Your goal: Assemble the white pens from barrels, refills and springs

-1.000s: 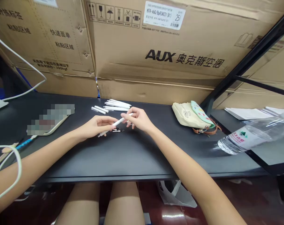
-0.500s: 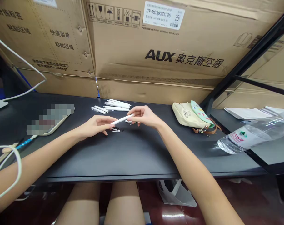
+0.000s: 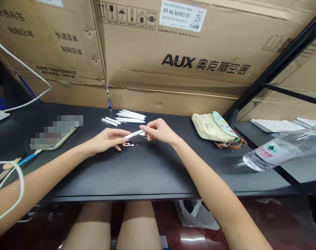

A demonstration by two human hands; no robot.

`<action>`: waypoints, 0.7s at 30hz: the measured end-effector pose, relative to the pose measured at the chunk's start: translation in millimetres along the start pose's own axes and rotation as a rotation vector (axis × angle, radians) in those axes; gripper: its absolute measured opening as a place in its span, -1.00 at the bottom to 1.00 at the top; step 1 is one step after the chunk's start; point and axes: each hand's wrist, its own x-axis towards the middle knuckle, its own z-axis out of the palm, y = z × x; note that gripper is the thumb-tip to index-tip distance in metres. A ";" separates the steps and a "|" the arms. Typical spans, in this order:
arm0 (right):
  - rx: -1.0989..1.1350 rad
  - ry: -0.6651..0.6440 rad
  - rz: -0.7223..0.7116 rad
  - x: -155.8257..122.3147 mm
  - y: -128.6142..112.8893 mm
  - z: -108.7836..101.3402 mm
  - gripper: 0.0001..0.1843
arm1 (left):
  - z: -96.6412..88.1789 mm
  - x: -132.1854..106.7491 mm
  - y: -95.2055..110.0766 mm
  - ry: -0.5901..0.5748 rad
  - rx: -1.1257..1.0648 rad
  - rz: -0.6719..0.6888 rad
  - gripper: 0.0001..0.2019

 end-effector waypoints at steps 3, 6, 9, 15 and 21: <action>0.053 -0.008 -0.015 0.3 0.7 0.9 -0.65 | -0.6 1.1 -1.4 0.001 0.001 0.008 -0.55; 0.041 -0.036 -0.034 0.2 0.9 1.9 -0.64 | -1.0 1.4 -2.1 0.003 0.006 0.011 -0.54; -0.012 -0.031 -0.013 0.1 1.2 2.7 -0.56 | -0.4 0.9 -1.6 -0.006 0.005 0.005 -0.54; 0.026 -0.060 -0.063 0.2 1.1 0.8 -0.64 | 0.1 -0.1 0.2 0.009 0.006 -0.001 -0.53; 0.005 -0.067 -0.038 -0.5 -0.5 0.7 -0.59 | 0.2 -0.4 0.9 -0.003 -0.008 -0.007 -0.56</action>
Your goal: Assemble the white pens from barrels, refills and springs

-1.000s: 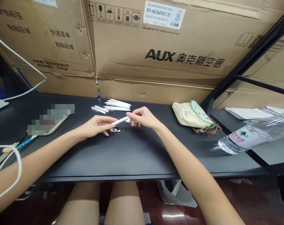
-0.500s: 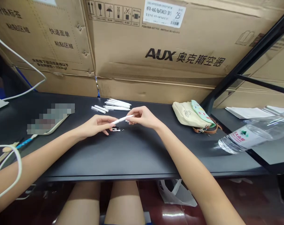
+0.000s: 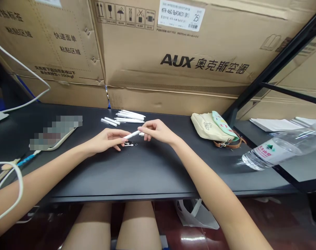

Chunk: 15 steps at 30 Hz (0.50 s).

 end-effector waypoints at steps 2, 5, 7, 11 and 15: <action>0.035 -0.005 -0.023 -0.4 -0.6 -0.5 -0.62 | 0.0 0.2 -0.1 0.003 -0.004 0.002 -0.56; -0.031 0.010 -0.019 -0.3 0.1 -1.0 -0.62 | 0.1 0.2 -0.3 -0.014 -0.008 -0.005 -0.57; -0.066 0.017 0.009 0.4 1.3 -0.9 -0.54 | 0.1 0.0 -0.3 -0.024 -0.010 -0.009 -0.58; 0.028 0.016 0.011 1.4 2.3 -2.4 -0.65 | -0.1 -0.4 -0.2 -0.003 -0.014 0.001 -0.56; 0.017 -0.003 0.006 1.5 3.2 -3.8 -0.66 | 0.2 -0.6 0.1 0.000 -0.008 -0.005 -0.54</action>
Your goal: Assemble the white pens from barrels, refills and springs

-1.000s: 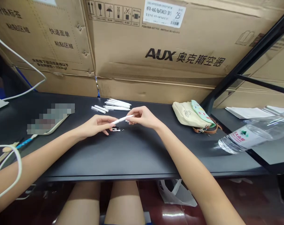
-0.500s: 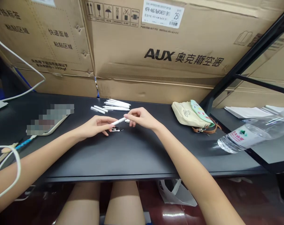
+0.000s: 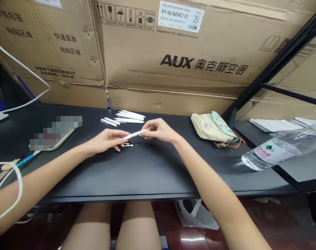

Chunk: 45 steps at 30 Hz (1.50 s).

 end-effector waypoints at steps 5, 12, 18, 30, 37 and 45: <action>-0.007 0.004 0.027 -0.2 -0.4 1.2 -0.59 | 0.3 -0.2 0.1 -0.006 0.005 -0.001 -0.55; 0.007 0.007 0.032 0.0 -1.5 0.0 -0.59 | 0.3 -0.3 -0.1 -0.010 0.015 0.003 -0.56; 0.062 0.005 0.029 -0.4 -0.7 -2.9 -0.60 | -0.3 0.2 -1.1 -0.011 0.007 0.010 -0.55; 0.048 0.003 0.039 -1.3 -2.1 -4.3 -0.62 | 0.8 -0.3 0.3 -0.020 0.018 -0.002 -0.56; 0.025 -0.008 0.075 -1.2 -1.3 -4.3 -0.57 | 0.5 0.3 0.0 -0.024 0.005 -0.007 -0.55; 0.021 -0.028 0.054 -2.1 -3.3 -5.9 -0.67 | 0.6 -0.2 0.2 -0.025 0.000 -0.006 -0.57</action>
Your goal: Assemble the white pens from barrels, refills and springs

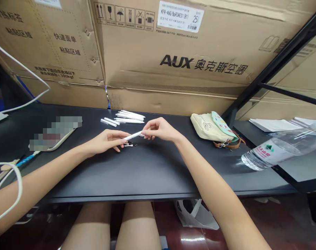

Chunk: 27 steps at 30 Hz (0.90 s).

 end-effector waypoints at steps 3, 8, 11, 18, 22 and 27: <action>-0.027 0.014 0.020 0.3 0.6 1.2 -0.58 | 0.3 -0.4 0.8 -0.004 -0.003 -0.005 -0.57; -0.010 0.010 -0.017 0.3 0.8 1.2 -0.63 | 0.1 0.2 0.4 0.017 -0.011 0.004 -0.59; -0.042 0.011 0.002 0.7 1.8 1.8 -0.62 | 0.3 0.9 -1.0 0.014 -0.026 0.008 -0.60; -0.012 0.006 -0.010 1.3 2.5 2.2 -0.63 | 1.0 1.0 -0.5 0.044 -0.053 0.033 -0.65; -0.046 -0.005 0.000 1.3 2.8 3.2 -0.61 | 1.7 1.2 0.5 0.053 -0.081 0.049 -0.67; -0.012 -0.002 -0.031 1.5 3.3 4.7 -0.64 | 1.4 2.0 -0.4 0.075 -0.075 0.044 -0.66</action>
